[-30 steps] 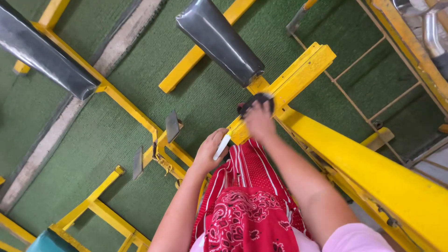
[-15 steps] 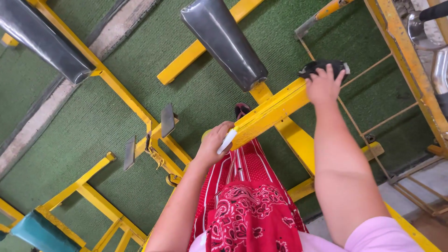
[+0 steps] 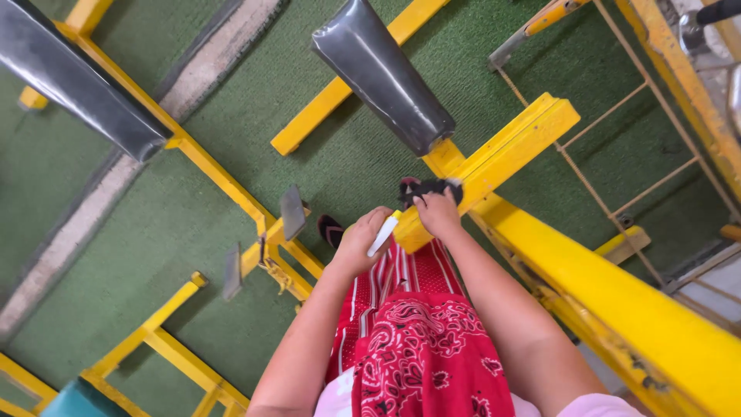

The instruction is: Cleaning and wiping down various gym machines and benches with a spray bottle and cloth.

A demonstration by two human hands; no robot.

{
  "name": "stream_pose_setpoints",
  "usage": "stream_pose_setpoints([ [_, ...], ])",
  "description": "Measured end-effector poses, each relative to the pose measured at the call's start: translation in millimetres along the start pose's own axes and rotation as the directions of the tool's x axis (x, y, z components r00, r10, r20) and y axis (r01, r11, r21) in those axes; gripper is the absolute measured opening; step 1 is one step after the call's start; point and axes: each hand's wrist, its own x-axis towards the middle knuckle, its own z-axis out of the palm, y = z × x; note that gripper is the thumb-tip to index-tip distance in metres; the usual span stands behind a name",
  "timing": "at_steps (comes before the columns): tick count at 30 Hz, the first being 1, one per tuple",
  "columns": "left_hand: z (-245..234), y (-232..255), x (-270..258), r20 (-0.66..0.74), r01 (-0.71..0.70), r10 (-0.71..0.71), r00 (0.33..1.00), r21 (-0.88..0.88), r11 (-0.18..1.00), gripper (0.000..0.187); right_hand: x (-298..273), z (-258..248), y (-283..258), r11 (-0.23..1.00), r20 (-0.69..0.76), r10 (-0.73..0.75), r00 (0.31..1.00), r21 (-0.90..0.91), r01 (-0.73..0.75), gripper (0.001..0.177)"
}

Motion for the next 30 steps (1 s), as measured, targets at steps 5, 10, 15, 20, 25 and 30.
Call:
stream_pose_setpoints([
  [5, -38.8, -37.4, -30.4, 0.052, 0.021, -0.027, 0.998, 0.104, 0.994, 0.055, -15.3, -12.8, -81.9, -0.542, 0.395, 0.006, 0.919, 0.773, -0.329, 0.039],
  [10, -83.7, -86.1, -70.7, 0.014, 0.030, -0.033, 0.999, 0.218, 0.975, 0.058, -40.5, -74.1, -165.1, -0.806, 0.310, -0.164, 0.936, 0.505, -0.309, 0.037],
  [15, -128.8, -108.1, -92.5, 0.011, 0.015, -0.018, 1.000, 0.218, 0.976, 0.054, -38.4, -64.6, -218.0, -0.716, 0.161, -0.180, 0.970, 0.655, -0.241, 0.031],
  [20, -151.7, -118.3, -95.7, 0.023, 0.016, -0.023, 0.999, 0.252, 0.968, 0.042, -34.1, -101.5, -242.6, -0.767, 0.079, -0.232, 0.969, 0.598, -0.232, 0.035],
  [25, -161.1, -108.3, -73.3, 0.086, -0.030, 0.013, 0.996, 0.207, 0.978, 0.042, -15.4, -68.5, -225.6, -0.676, 0.152, -0.150, 0.977, 0.705, -0.214, 0.033],
  [30, -158.3, -117.5, -32.1, 0.056, -0.104, 0.101, 0.993, 0.051, 0.993, 0.057, 20.7, -112.4, -189.6, -0.797, 0.327, -0.137, 0.935, 0.524, -0.301, 0.033],
])
